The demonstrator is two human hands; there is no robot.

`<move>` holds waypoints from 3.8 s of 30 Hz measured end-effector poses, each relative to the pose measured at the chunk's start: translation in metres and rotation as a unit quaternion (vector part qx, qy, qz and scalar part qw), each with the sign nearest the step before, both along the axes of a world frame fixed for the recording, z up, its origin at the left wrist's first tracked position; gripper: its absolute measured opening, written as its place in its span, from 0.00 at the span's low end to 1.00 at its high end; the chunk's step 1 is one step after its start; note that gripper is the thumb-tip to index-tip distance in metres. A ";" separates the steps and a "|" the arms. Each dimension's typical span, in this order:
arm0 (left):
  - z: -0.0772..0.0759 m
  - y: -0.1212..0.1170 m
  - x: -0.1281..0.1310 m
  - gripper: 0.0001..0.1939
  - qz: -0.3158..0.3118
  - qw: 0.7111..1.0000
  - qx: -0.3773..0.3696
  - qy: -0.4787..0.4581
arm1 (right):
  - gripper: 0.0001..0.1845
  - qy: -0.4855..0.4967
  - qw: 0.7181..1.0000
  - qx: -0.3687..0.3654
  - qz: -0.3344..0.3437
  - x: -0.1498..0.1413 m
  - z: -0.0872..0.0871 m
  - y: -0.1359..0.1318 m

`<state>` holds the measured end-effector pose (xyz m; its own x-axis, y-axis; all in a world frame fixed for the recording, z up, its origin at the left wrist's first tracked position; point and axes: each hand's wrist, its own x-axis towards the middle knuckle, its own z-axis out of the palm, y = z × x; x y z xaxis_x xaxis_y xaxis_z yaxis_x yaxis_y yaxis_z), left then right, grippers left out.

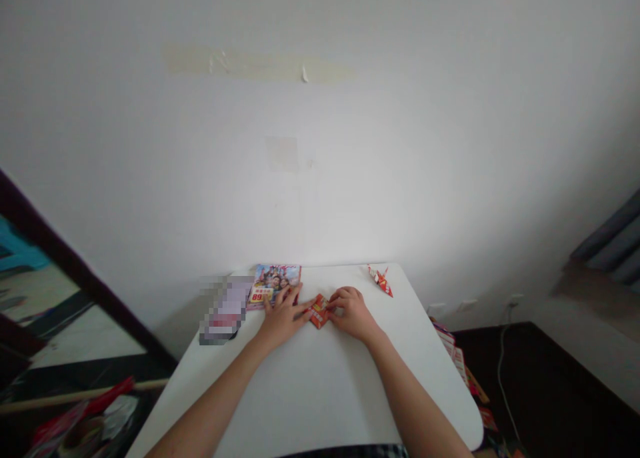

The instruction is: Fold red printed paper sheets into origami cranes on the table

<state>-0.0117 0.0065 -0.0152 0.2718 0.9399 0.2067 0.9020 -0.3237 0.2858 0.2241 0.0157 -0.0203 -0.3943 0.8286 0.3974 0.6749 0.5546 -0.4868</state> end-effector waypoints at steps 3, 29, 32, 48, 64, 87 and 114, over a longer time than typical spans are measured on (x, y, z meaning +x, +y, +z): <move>-0.001 0.000 0.001 0.18 0.002 1.000 0.007 0.002 | 0.06 -0.002 1.000 0.003 -0.001 0.000 0.001 -0.001; -0.005 0.004 0.002 0.18 0.013 1.000 0.013 -0.001 | 0.11 -0.008 0.999 0.049 -0.018 -0.005 -0.011 0.005; -0.004 0.004 0.002 0.17 0.012 1.000 0.016 0.001 | 0.11 -0.016 0.999 0.039 -0.028 -0.007 -0.007 0.003; 0.002 0.001 0.004 0.22 0.019 0.999 0.016 -0.032 | 0.09 -0.042 0.997 0.055 -0.025 -0.012 0.008 -0.010; 0.001 0.005 0.006 0.13 0.032 0.998 0.029 -0.051 | 0.09 -0.065 0.996 0.050 -0.018 -0.011 0.007 -0.007; 0.002 0.010 0.014 0.09 0.069 0.994 0.032 -0.079 | 0.08 0.023 0.995 0.016 -0.098 -0.026 -0.011 0.006; 0.000 0.010 0.030 0.09 0.132 0.988 0.047 -0.065 | 0.09 -0.063 0.973 -0.013 -0.222 -0.048 -0.003 0.000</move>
<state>0.0184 0.0168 -0.0154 -0.0158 0.9491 0.3145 0.9159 -0.1124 0.3853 0.1765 0.0155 -0.0237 -0.0382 0.9377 0.3453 0.9002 0.1823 -0.3954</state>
